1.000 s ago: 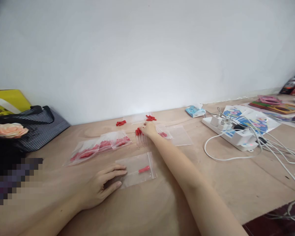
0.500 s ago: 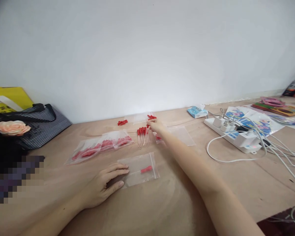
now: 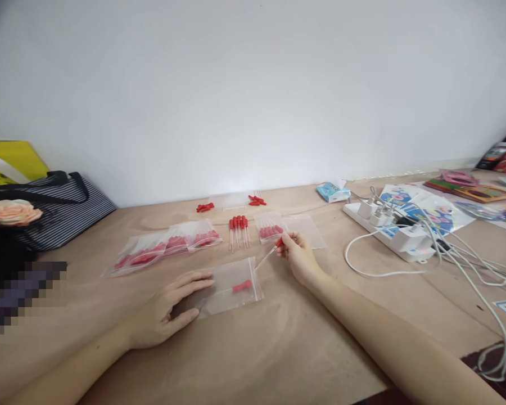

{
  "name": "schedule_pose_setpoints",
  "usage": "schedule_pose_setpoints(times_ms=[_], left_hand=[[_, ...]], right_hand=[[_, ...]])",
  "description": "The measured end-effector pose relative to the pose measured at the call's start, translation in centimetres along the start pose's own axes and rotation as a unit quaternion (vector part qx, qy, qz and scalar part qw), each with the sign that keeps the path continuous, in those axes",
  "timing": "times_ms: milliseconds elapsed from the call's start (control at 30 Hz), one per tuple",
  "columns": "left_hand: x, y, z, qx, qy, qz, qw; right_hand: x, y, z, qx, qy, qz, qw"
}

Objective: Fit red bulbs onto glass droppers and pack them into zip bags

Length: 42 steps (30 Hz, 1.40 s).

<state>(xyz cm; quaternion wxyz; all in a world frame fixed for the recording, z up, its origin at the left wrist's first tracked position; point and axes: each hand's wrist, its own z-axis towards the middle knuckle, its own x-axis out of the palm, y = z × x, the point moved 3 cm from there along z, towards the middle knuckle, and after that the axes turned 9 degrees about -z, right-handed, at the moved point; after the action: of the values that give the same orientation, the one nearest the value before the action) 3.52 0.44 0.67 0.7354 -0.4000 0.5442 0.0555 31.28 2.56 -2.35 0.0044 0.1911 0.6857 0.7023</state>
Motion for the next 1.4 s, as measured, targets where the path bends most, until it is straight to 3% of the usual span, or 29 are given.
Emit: schedule_pose_setpoints(times_ms=[300, 467, 633, 767, 1000, 1200, 1400], left_hand=[[0.3, 0.8, -0.2, -0.011, -0.021, 0.002, 1.0], [0.1, 0.4, 0.0, -0.008, -0.019, -0.007, 1.0], [0.1, 0.3, 0.1, 0.0, -0.011, -0.003, 1.0], [0.1, 0.1, 0.2, -0.005, -0.007, 0.0, 1.0], [-0.1, -0.3, 0.2, -0.011, -0.004, -0.001, 1.0], [-0.1, -0.3, 0.1, -0.002, -0.004, -0.005, 1.0], [0.0, -0.3, 0.2, 0.004, -0.001, -0.006, 1.0]], right_hand=[[1.9, -1.1, -1.8, 0.076, 0.113, 0.028, 0.99], [3.1, -1.0, -2.9, 0.053, 0.216, -0.104, 0.969], [3.5, -1.3, -3.0, 0.021, 0.24, -0.253, 0.937], [3.8, -1.4, -3.1, -0.014, 0.283, -0.296, 0.912], [3.4, -1.7, -3.0, 0.031, 0.225, -0.314, 0.922], [3.5, -1.5, -3.3, -0.003, 0.279, -0.305, 0.91], [3.6, -1.4, -3.4, -0.033, 0.243, -0.311, 0.918]])
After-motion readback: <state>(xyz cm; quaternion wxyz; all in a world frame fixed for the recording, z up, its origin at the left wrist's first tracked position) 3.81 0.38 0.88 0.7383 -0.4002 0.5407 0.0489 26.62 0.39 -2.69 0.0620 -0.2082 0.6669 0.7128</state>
